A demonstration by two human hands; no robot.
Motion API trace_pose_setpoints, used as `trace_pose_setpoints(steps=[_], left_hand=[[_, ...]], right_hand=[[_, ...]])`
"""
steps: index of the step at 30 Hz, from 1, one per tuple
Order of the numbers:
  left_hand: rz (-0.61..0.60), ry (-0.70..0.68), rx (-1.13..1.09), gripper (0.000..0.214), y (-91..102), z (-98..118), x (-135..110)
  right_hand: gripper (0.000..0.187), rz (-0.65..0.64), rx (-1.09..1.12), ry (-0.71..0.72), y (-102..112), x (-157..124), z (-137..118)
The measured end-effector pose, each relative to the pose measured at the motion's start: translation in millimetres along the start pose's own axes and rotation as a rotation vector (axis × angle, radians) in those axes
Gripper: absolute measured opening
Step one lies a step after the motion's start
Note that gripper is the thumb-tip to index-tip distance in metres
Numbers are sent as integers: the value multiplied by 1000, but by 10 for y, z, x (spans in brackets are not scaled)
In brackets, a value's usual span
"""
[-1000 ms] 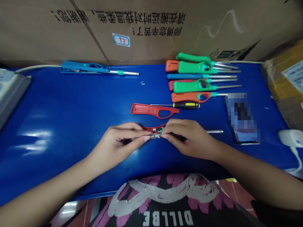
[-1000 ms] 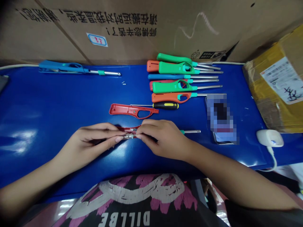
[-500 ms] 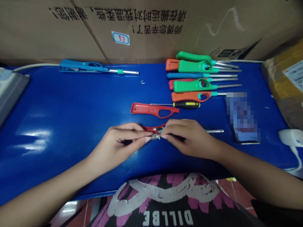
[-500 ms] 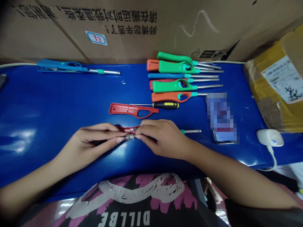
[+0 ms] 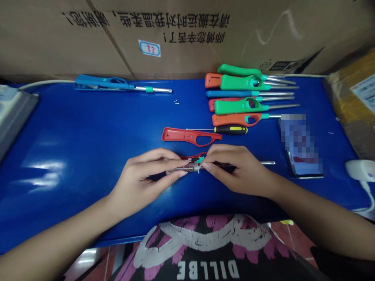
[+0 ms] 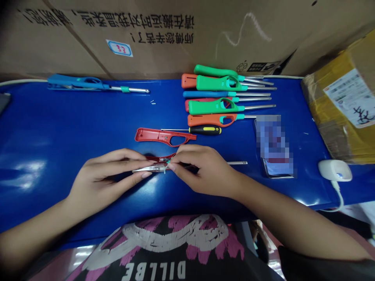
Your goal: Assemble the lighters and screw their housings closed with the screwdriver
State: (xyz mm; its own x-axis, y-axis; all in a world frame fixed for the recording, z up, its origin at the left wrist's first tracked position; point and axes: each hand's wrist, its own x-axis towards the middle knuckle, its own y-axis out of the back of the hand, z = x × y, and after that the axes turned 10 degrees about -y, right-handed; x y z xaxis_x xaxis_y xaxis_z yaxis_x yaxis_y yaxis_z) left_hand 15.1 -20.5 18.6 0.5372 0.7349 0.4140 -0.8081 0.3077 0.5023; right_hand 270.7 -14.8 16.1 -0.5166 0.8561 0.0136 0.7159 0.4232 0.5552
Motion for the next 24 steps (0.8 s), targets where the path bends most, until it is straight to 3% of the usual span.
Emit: trace_pose_setpoints(steps=[7, 24], left_hand=[[-16, -28, -3, 27, -11, -9, -10], [33, 22, 31, 22, -49, -27, -12]], right_hand=[[11, 7, 84, -66, -27, 12, -3], [10, 41, 80, -12, -32, 16, 54]])
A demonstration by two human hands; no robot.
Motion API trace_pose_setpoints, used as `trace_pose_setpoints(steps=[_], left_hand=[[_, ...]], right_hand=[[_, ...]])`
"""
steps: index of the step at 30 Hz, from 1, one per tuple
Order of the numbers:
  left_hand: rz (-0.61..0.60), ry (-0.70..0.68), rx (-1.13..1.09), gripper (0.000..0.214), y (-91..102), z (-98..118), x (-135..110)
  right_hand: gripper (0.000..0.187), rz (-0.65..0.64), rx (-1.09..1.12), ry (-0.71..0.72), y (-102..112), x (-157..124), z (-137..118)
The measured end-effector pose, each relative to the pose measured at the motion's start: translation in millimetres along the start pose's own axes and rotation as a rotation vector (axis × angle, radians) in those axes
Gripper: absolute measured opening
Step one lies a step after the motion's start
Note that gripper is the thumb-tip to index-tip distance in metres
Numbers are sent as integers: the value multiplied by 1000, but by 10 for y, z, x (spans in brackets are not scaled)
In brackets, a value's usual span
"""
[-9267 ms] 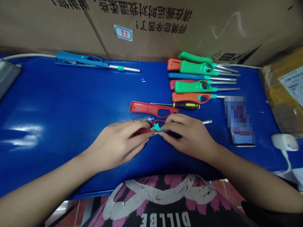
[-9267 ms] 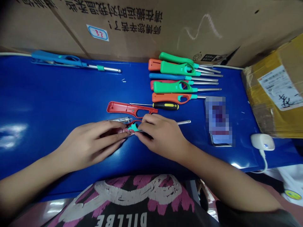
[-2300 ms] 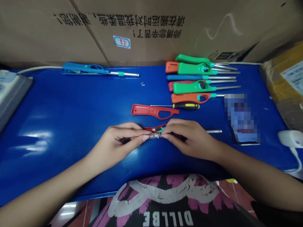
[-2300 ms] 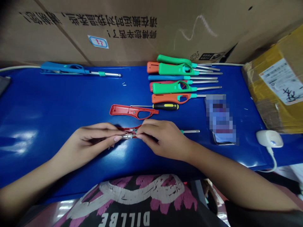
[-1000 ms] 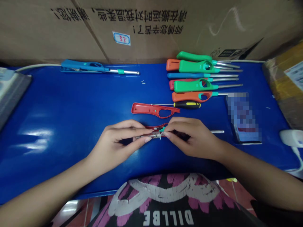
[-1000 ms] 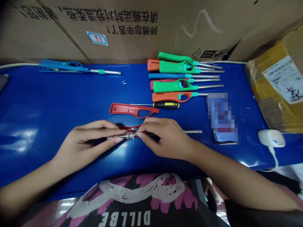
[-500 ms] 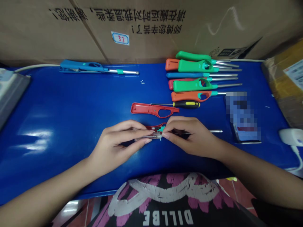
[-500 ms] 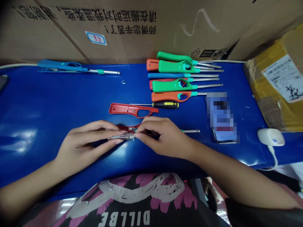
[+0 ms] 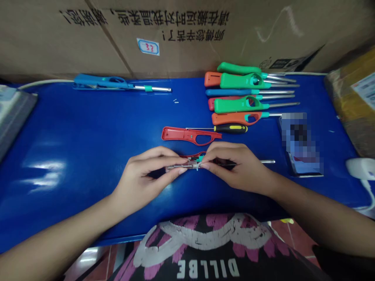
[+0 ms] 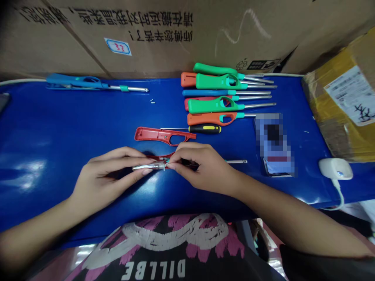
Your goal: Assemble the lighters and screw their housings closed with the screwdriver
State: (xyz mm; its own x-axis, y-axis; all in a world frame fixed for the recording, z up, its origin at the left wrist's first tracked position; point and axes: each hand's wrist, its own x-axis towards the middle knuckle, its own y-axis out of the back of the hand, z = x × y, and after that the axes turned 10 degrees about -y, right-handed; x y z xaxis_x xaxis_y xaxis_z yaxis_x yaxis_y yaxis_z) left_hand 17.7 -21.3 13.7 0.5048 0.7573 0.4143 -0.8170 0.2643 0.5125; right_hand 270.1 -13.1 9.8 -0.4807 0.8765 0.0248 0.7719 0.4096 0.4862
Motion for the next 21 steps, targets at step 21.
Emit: trace_pose_setpoints(steps=[21], left_hand=[[-175, -144, 122, 19, 81, -161, 6]], right_hand=[[7, -39, -377, 16, 66, -19, 25]])
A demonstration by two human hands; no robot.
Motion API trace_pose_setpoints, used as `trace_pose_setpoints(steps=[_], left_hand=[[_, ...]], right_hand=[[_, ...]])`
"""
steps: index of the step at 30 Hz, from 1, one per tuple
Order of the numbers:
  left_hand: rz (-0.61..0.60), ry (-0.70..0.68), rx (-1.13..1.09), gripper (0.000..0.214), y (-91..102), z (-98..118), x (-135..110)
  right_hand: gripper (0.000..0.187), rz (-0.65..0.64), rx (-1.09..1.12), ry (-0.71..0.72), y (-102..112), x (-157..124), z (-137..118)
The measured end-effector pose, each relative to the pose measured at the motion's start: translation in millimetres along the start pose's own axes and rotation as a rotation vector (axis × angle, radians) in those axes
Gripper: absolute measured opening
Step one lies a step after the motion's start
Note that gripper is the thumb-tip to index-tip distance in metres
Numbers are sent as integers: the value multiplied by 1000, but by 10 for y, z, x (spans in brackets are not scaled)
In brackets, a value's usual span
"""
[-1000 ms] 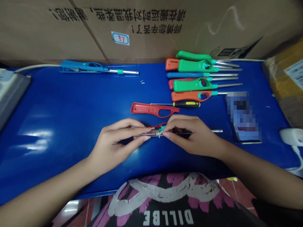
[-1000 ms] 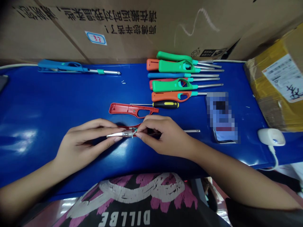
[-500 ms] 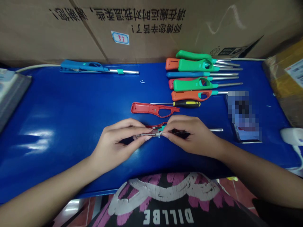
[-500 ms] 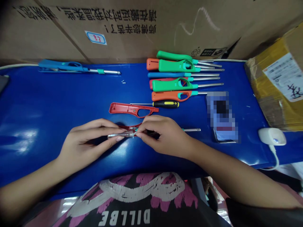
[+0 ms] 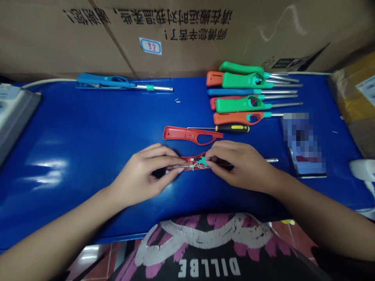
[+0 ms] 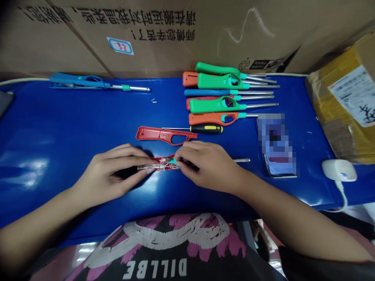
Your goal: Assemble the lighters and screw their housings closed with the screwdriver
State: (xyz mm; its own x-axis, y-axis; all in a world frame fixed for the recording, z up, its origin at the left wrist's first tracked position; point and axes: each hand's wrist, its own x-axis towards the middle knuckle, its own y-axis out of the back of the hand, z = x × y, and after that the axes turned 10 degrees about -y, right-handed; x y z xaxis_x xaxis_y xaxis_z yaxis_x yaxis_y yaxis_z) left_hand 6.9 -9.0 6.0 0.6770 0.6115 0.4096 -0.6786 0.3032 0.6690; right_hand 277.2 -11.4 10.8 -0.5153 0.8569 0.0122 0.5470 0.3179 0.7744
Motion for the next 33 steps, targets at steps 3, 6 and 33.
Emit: trace_pose_setpoints(steps=[3, 6, 33], left_hand=[[7, 25, -2, 17, 1, 5, -4], [15, 60, -21, 16, -4, 9, -4], [45, 151, -25, 14, -4, 30, -13]], right_hand=[[6, -10, -35, 11, -4, 8, 4], [7, -13, -53, 22, -7, 9, 5], [39, -38, -469, 262, -20, -42, 5]])
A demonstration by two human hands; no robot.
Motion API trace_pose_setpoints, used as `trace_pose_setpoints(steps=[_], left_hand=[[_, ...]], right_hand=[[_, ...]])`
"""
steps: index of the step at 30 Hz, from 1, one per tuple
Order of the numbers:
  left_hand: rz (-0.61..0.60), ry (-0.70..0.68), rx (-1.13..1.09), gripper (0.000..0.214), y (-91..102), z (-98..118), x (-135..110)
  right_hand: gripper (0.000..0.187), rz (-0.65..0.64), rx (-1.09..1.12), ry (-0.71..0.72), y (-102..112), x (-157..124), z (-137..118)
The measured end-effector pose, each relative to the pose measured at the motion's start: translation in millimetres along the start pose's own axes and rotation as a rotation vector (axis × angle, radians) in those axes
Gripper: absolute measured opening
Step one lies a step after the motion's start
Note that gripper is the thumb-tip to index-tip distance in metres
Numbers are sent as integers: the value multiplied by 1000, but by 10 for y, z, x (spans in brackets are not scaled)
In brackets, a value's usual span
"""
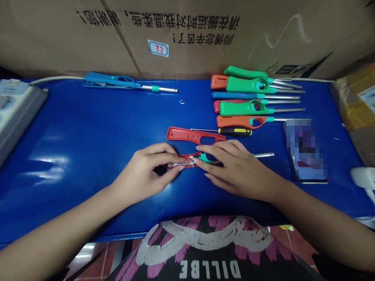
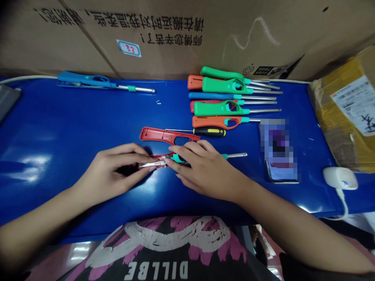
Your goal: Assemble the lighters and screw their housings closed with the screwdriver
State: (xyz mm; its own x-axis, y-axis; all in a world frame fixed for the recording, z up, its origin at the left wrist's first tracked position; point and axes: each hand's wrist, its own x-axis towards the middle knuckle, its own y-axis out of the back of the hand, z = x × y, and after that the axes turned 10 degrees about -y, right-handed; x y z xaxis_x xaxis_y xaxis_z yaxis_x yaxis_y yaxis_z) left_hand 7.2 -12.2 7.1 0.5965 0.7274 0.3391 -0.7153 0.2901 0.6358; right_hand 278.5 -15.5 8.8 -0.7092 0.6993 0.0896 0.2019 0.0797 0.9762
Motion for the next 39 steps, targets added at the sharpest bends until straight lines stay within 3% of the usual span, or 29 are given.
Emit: trace_pose_setpoints(steps=[9, 13, 18, 27, 32, 39], left_hand=[[21, -42, 109, 29, 15, -15, -28], [29, -145, 192, 26, 67, -41, -16], [-74, -287, 222, 27, 83, -82, -7], [-94, -185, 219, 24, 33, -136, -30], [-106, -199, 229, 24, 40, -138, -18], [-114, -199, 242, 24, 45, -151, -14]], right_hand=[[42, 60, 93, -38, 47, 6, 11], [28, 157, 147, -163, 137, 1, 83], [16, 7, 367, -368, 296, -55, 212], [2, -111, 344, -459, 299, -74, 292], [2, -120, 342, -427, 275, -54, 265], [15, -94, 222, -330, 205, -15, 167]])
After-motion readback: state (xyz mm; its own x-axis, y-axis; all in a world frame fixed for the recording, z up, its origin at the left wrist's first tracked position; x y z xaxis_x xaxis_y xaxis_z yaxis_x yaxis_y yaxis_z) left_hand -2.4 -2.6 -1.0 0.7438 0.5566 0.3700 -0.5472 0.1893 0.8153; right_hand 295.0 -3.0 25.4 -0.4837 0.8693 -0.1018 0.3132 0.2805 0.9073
